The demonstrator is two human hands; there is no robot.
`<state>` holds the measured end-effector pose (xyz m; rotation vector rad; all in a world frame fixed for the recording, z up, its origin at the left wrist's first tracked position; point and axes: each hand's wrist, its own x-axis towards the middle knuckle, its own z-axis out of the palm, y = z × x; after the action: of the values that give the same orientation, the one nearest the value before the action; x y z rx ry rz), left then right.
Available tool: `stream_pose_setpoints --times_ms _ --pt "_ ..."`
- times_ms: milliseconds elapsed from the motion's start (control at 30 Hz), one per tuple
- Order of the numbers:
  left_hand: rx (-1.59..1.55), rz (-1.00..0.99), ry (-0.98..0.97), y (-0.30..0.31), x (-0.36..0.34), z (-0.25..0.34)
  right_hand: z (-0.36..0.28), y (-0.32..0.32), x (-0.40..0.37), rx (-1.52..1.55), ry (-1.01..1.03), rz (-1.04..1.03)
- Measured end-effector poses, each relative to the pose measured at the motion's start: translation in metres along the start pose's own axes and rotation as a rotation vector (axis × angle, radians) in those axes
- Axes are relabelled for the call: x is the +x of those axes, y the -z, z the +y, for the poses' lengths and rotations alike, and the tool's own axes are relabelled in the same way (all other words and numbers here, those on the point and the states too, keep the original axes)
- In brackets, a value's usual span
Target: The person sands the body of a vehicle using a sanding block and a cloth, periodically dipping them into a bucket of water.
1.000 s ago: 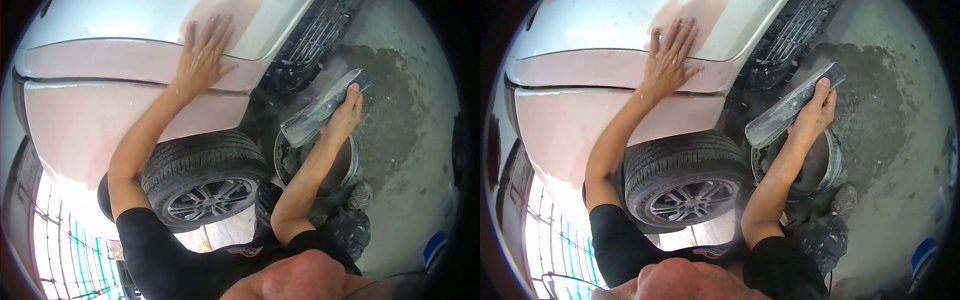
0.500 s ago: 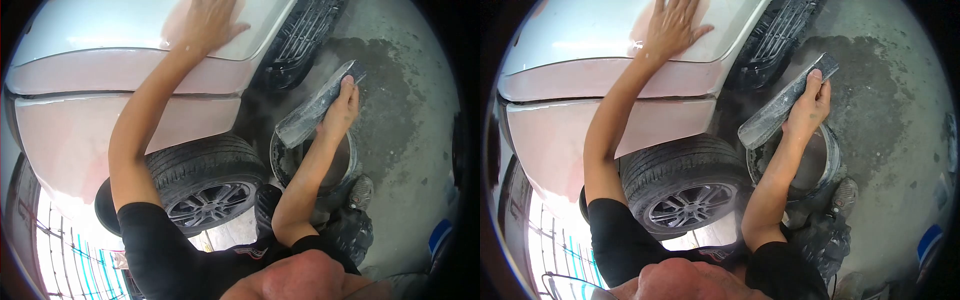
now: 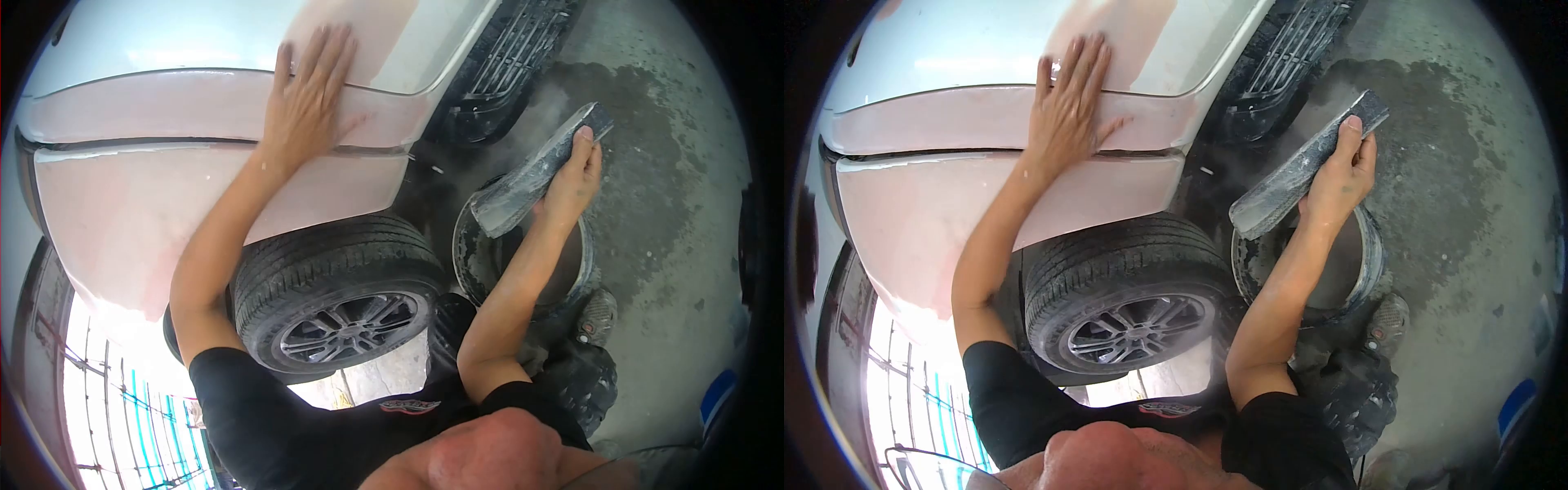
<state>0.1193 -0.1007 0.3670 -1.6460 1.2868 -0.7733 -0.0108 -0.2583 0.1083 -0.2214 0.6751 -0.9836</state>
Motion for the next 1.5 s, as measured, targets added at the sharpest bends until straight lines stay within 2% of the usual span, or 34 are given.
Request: stream_pose_setpoints --times_ms 67,133,200,300,400,600,700,800,1000,1133,1200,1267,1333,1500 --pt "-0.007 0.087 -0.017 -0.007 0.042 -0.014 0.005 0.004 0.003 0.001 -0.009 -0.018" --pt "0.048 0.006 -0.014 -0.005 0.099 -0.017 0.009 0.007 0.007 -0.026 0.015 -0.006" --pt "0.058 0.115 -0.013 -0.027 0.153 -0.021 0.010 0.006 0.007 -0.074 0.066 0.035" --pt "0.075 0.094 0.084 -0.023 0.201 -0.011 0.008 0.006 0.006 -0.052 0.006 0.020" --pt "0.113 0.070 0.084 -0.019 0.189 -0.005 0.002 0.001 0.000 -0.015 0.012 0.004" --pt "0.104 0.080 0.075 -0.012 0.116 0.001 0.006 -0.004 -0.002 -0.021 0.030 -0.027" --pt "0.139 -0.021 0.097 -0.001 0.085 0.006 0.006 -0.003 -0.002 0.003 0.014 -0.031" --pt "0.044 0.132 0.086 -0.019 0.048 0.002 0.004 -0.005 -0.005 0.007 0.016 -0.011" --pt "-0.013 -0.020 0.093 -0.001 -0.010 0.008 0.002 -0.005 -0.004 -0.030 0.006 -0.019" --pt "-0.071 0.031 -0.058 0.004 0.016 -0.009 0.007 0.002 0.003 -0.044 0.020 -0.053" --pt "-0.051 0.074 -0.115 -0.005 0.066 -0.014 0.015 0.004 0.005 -0.065 0.030 -0.056" --pt "0.133 0.062 -0.146 -0.020 0.129 -0.016 0.020 0.005 0.007 -0.096 0.047 -0.024" --pt "0.138 0.050 -0.079 -0.019 0.182 -0.008 0.020 0.004 0.009 -0.057 0.020 -0.026" --pt "0.151 0.025 -0.050 -0.012 0.185 -0.001 0.003 -0.007 -0.005 0.022 -0.037 -0.043"
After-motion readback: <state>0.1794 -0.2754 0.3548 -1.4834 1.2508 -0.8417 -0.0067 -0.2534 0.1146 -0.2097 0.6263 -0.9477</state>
